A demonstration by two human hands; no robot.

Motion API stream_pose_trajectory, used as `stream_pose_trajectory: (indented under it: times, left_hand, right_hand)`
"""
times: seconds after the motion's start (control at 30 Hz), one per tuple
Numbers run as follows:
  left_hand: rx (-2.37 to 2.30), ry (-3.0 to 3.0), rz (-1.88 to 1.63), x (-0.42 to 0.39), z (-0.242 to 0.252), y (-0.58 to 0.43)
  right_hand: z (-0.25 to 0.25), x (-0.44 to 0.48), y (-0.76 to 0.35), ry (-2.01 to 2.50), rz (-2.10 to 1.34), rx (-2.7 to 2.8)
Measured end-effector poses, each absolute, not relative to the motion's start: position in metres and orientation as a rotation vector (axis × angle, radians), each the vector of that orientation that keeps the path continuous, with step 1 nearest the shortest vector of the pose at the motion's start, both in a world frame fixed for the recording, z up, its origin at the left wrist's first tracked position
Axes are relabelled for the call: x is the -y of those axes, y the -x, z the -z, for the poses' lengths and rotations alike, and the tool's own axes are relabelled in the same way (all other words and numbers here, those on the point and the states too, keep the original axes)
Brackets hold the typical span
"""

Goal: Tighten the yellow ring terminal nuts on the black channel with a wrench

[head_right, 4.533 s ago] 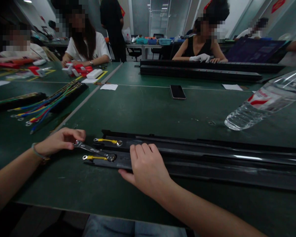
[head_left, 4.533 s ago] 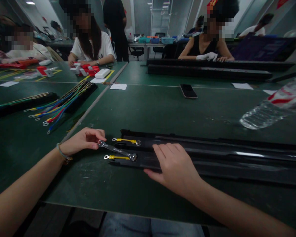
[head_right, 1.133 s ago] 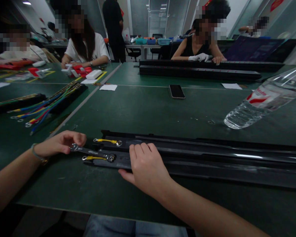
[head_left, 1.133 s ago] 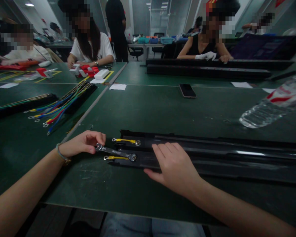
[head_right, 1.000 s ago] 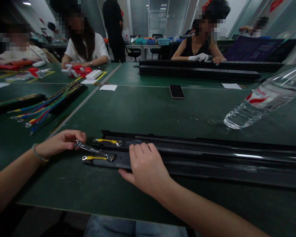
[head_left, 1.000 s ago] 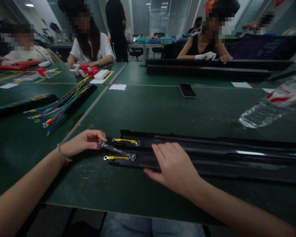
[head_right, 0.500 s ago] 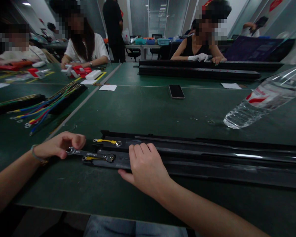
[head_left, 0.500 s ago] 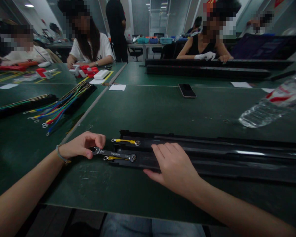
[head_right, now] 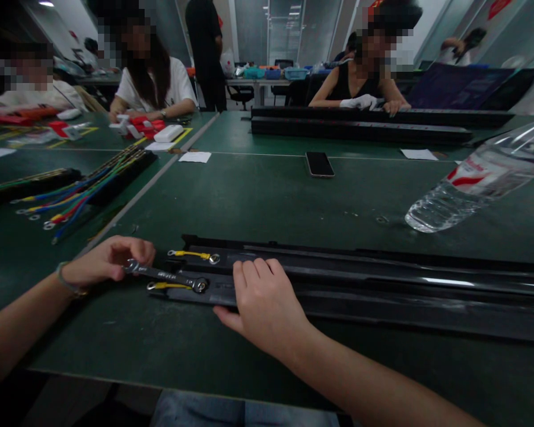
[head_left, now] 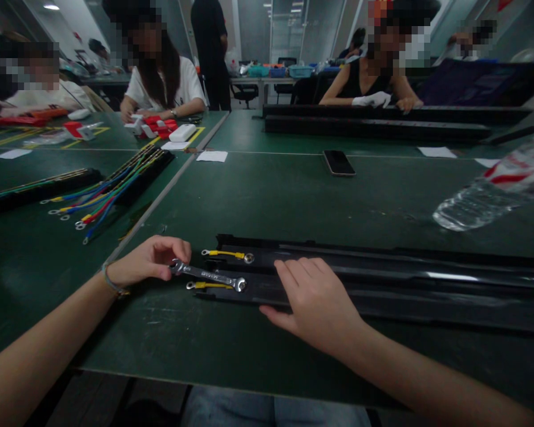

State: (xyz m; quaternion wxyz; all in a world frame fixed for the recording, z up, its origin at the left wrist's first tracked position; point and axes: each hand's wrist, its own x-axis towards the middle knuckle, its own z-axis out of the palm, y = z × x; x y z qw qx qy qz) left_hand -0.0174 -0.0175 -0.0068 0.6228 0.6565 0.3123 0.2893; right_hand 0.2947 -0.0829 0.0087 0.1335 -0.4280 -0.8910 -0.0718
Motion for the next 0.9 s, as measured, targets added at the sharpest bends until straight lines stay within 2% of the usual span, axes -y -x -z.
stream_pose_trajectory:
  times: [0.3,0.63,0.9]
  left_hand:
    - [-0.826,-1.374,-0.808,0.0163,0.0133,0.0148]
    - [-0.649,-1.346,-0.706,0.0175,0.0122,0.0219]
    - [-0.529,-1.444,-0.473,0.0201,0.0039,0.0161]
  right_hand:
    - [-0.0075,0.0824,-0.2947,1.256,0.184,2.603]
    - [-0.0085,0.0825,-0.2946,1.251,0.168,2.614]
    - [-0.0079,0.0826,-0.2945,1.256,0.165,2.61]
